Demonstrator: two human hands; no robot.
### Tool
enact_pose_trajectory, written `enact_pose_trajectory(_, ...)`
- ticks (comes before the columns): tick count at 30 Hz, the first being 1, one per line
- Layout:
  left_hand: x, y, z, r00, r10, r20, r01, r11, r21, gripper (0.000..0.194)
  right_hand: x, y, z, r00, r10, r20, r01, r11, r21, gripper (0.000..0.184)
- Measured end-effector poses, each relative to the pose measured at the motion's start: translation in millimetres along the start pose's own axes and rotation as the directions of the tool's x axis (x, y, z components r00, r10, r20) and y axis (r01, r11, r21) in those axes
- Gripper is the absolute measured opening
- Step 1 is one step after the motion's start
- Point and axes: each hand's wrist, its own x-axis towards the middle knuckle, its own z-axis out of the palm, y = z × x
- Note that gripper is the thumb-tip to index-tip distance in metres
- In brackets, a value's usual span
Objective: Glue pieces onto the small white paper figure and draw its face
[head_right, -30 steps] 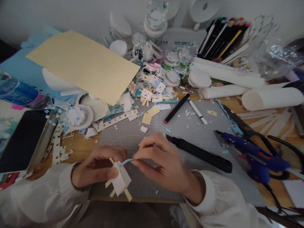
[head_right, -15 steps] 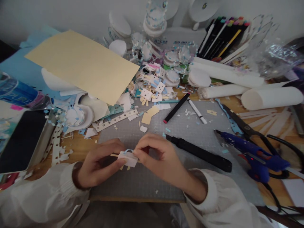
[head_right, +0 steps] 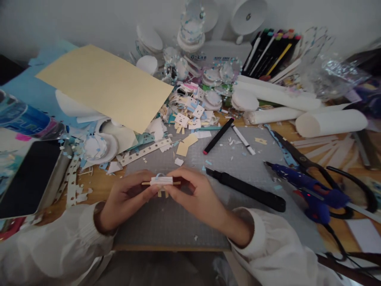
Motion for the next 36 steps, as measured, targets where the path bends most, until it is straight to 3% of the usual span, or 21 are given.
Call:
enact_pose_trajectory(4, 0, -4, -1.1, 0.998, 0.015, -0.068, -0.019, 0.998, -0.06, 0.018, 1, -1, 0, 0.997, -0.071, -0.032, 0.066, 0.99, -0.127, 0.004)
enact_pose_trajectory(7, 1, -3, -4.8, 0.989, 0.103, -0.106, -0.101, 0.995, 0.025, 0.023, 0, -2, -1, 0.984, -0.176, -0.014, 0.165, 0.948, -0.27, 0.006)
enact_pose_trajectory(13, 2, 2, -9.1, 0.97, 0.238, -0.054, -0.227, 0.961, 0.158, 0.013, -3, -2, -1, 0.957, -0.264, 0.12, 0.29, 0.885, -0.365, 0.018)
enact_pose_trajectory(19, 1, 5, -10.4, 0.978, 0.204, -0.048, -0.199, 0.976, 0.086, 0.009, -6, 0, -1, 0.973, -0.225, 0.051, 0.23, 0.915, -0.332, 0.031)
enact_pose_trajectory(27, 3, 9, -9.7, 0.997, 0.076, -0.034, -0.079, 0.993, -0.086, 0.008, -6, -4, -2, 0.99, -0.136, 0.044, 0.142, 0.973, -0.183, 0.009)
enact_pose_trajectory(36, 3, 8, -7.8, 0.996, 0.08, -0.041, -0.082, 0.996, -0.037, 0.008, -9, -3, -4, 0.982, -0.179, 0.067, 0.189, 0.959, -0.212, 0.014)
